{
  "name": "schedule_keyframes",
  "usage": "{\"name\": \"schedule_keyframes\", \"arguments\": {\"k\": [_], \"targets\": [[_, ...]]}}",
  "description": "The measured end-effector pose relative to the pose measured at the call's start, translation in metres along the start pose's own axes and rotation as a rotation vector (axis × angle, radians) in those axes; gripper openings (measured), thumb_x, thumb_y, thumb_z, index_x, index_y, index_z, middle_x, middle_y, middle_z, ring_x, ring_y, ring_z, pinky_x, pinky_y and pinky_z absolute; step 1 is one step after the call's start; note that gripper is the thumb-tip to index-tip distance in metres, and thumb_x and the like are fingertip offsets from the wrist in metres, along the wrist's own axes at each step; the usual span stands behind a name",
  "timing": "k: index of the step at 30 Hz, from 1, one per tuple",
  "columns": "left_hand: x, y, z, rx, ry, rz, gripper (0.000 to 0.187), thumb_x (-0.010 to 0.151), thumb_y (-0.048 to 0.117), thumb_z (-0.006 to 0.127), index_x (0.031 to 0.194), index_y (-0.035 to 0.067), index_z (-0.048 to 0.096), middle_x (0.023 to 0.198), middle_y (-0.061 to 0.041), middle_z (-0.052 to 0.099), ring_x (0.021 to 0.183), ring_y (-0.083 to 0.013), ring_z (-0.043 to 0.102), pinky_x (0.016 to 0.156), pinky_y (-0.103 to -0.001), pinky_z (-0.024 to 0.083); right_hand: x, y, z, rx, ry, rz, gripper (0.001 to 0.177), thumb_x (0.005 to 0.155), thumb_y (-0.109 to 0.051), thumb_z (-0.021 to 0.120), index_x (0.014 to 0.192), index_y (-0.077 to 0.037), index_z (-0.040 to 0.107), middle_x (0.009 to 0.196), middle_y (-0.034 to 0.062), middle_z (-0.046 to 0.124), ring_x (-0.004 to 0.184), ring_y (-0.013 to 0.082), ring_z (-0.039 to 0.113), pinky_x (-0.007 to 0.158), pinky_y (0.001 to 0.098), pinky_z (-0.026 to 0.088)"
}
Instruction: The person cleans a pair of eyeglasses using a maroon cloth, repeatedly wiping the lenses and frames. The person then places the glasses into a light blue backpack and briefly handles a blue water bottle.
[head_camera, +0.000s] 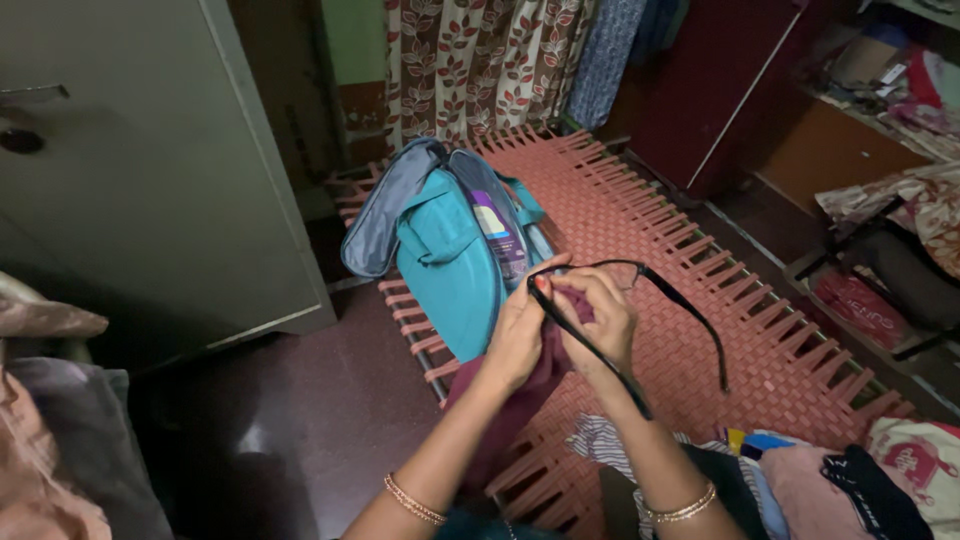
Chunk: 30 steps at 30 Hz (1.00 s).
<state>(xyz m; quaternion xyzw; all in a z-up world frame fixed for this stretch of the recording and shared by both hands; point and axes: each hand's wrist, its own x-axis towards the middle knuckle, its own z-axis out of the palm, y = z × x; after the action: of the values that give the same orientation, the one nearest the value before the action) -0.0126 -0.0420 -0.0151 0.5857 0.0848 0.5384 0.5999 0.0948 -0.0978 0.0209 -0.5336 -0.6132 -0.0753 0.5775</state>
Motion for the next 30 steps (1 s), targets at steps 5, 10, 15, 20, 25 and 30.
{"name": "schedule_keyframes", "arguments": {"k": [5, 10, 15, 20, 25, 30], "targets": [[0.0, -0.011, -0.003, -0.061, 0.047, -0.047, 0.057, 0.113, 0.042, 0.044, 0.15, 0.0, 0.054, 0.124, -0.005, 0.059, 0.117, -0.014, 0.051, 0.105, -0.029, 0.041, 0.003, 0.001, 0.005, -0.091, 0.117, 0.008, 0.016, 0.09, -0.008, 0.078, 0.104, -0.003, 0.073, 0.102, 0.0117, 0.069, 0.093, 0.0242, 0.07, 0.079, 0.0331, 0.056], [0.0, -0.016, -0.001, -0.019, 0.165, 0.022, 0.054, 0.112, 0.041, 0.048, 0.143, -0.002, 0.059, 0.116, -0.004, 0.065, 0.107, -0.0102, 0.057, 0.096, -0.025, 0.046, -0.001, 0.007, 0.005, -0.204, 0.04, -0.159, 0.02, 0.088, -0.01, 0.078, 0.107, -0.003, 0.075, 0.101, 0.0127, 0.069, 0.094, 0.0282, 0.07, 0.081, 0.0367, 0.056], [0.001, -0.008, 0.005, -0.269, 0.274, -0.114, 0.049, 0.102, 0.037, 0.051, 0.136, 0.003, 0.056, 0.111, -0.004, 0.072, 0.101, -0.0113, 0.066, 0.09, -0.027, 0.053, 0.004, 0.015, 0.005, -0.209, 0.285, -0.037, 0.015, 0.096, -0.01, 0.075, 0.107, -0.001, 0.071, 0.104, 0.0134, 0.069, 0.094, 0.0298, 0.069, 0.081, 0.0372, 0.056], [0.003, -0.004, 0.006, -0.26, 0.258, -0.052, 0.054, 0.106, 0.04, 0.056, 0.14, -0.001, 0.059, 0.109, -0.005, 0.067, 0.102, -0.0132, 0.061, 0.094, -0.029, 0.05, 0.006, 0.016, 0.005, -0.172, 0.231, -0.019, 0.015, 0.093, -0.008, 0.076, 0.105, 0.0, 0.072, 0.101, 0.0138, 0.07, 0.09, 0.0272, 0.071, 0.077, 0.0354, 0.056], [0.002, -0.002, 0.011, -0.282, 0.27, -0.027, 0.062, 0.108, 0.049, 0.053, 0.139, -0.005, 0.06, 0.115, -0.004, 0.061, 0.105, -0.012, 0.057, 0.093, -0.03, 0.047, 0.0, 0.008, 0.015, -0.041, 0.119, -0.021, 0.016, 0.093, -0.005, 0.075, 0.107, 0.001, 0.071, 0.103, 0.015, 0.071, 0.092, 0.0249, 0.072, 0.078, 0.0352, 0.057], [0.005, -0.002, 0.009, -0.339, 0.301, -0.043, 0.072, 0.105, 0.058, 0.043, 0.135, -0.005, 0.061, 0.103, -0.003, 0.06, 0.096, -0.0104, 0.058, 0.092, -0.031, 0.052, 0.006, 0.004, 0.014, -0.171, 0.173, -0.039, 0.015, 0.095, -0.005, 0.073, 0.109, 0.002, 0.072, 0.101, 0.0163, 0.068, 0.09, 0.0285, 0.07, 0.077, 0.0368, 0.056]]}}
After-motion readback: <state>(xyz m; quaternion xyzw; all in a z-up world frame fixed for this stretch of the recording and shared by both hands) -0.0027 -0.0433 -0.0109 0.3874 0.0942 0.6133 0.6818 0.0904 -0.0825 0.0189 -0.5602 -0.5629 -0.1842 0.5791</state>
